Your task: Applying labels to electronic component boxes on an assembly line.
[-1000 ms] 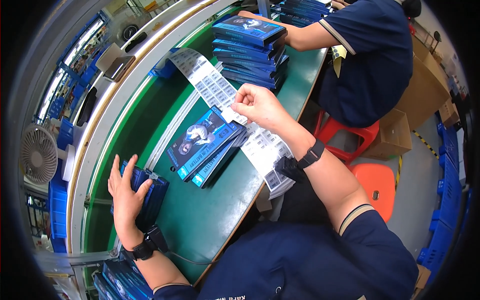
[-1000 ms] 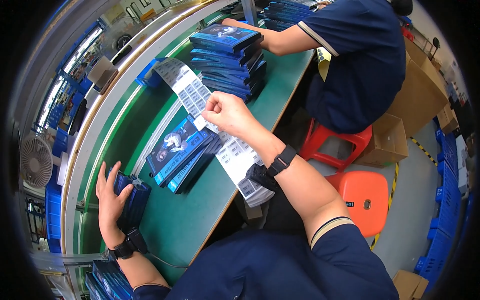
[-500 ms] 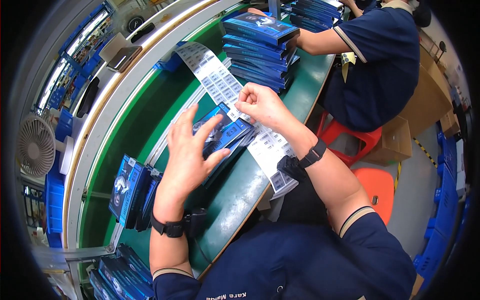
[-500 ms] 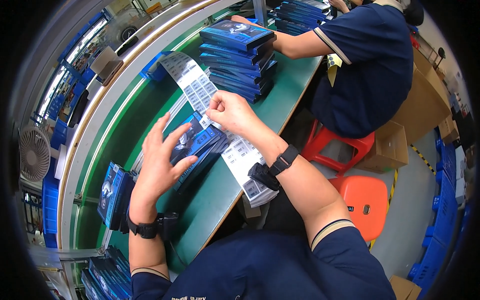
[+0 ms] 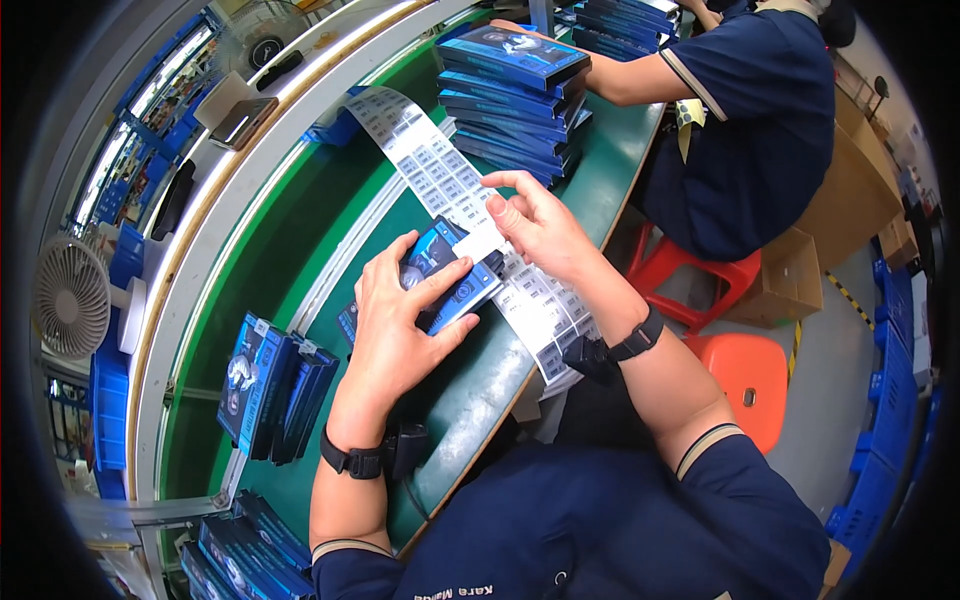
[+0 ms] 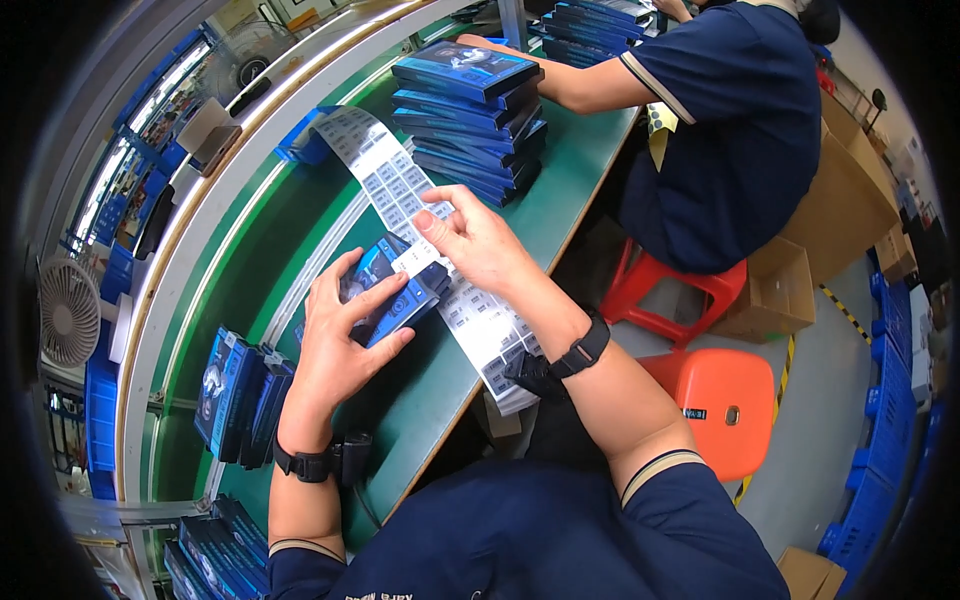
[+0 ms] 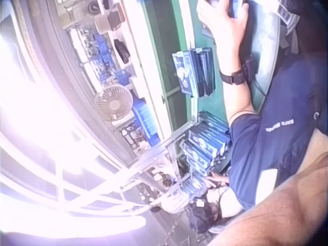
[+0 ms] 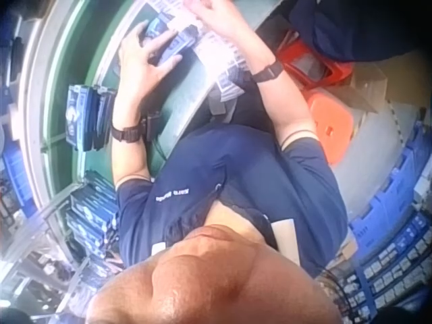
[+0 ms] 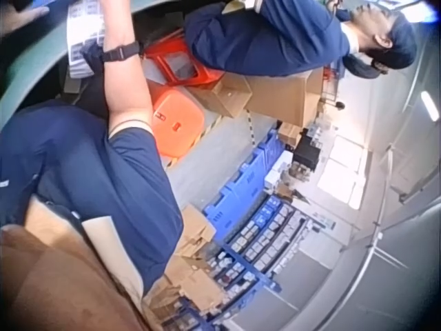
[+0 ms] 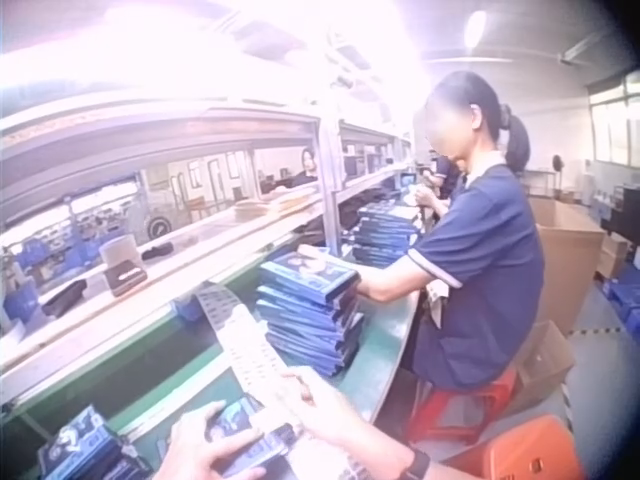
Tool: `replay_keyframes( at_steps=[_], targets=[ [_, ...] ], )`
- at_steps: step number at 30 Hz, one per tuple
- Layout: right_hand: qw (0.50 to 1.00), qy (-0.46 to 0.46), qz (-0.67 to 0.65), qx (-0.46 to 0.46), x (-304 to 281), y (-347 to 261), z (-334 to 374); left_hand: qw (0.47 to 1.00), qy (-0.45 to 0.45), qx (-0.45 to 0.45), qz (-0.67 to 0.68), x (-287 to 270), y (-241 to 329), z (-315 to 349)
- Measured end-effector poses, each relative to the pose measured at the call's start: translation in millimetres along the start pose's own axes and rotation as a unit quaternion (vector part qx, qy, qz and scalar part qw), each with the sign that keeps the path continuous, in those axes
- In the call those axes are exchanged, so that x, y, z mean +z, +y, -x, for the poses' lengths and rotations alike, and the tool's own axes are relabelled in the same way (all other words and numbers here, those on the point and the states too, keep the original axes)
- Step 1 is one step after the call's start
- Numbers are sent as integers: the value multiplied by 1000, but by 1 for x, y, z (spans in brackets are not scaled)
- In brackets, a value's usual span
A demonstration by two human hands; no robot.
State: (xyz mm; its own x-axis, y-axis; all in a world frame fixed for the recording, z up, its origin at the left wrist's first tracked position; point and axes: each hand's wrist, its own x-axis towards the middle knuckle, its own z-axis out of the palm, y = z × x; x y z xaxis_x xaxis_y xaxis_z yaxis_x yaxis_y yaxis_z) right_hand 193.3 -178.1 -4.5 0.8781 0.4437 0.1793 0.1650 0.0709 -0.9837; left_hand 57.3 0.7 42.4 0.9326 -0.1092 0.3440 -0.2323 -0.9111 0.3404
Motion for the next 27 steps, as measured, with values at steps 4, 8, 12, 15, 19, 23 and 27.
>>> replay_keyframes(
  at_steps=[4, 8, 12, 15, 19, 23, 27],
  targets=[
    [995, -64, -74, -18, 9, -11, 17, 999, 33, 31, 27, -1, 8, 10],
    [959, -79, -270, -19, 26, -14, 33, 992, 93, 60, 65, 1, 19, 18],
    [886, -84, -455, 30, 42, -44, 57, 982, 144, 97, 72, 5, 27, 28],
    [844, -145, -511, 75, 50, -32, 74, 973, 173, 128, 79, 10, 35, 32],
    [867, -167, -460, 97, 47, -30, 82, 978, 157, 92, 102, 4, 48, 34],
    [933, -169, -317, 24, 42, -34, 88, 992, 77, 48, 92, -25, 61, 34],
    [951, -176, -251, 43, 15, -35, 87, 989, 147, 25, -8, -52, 52, 38]
  ],
)
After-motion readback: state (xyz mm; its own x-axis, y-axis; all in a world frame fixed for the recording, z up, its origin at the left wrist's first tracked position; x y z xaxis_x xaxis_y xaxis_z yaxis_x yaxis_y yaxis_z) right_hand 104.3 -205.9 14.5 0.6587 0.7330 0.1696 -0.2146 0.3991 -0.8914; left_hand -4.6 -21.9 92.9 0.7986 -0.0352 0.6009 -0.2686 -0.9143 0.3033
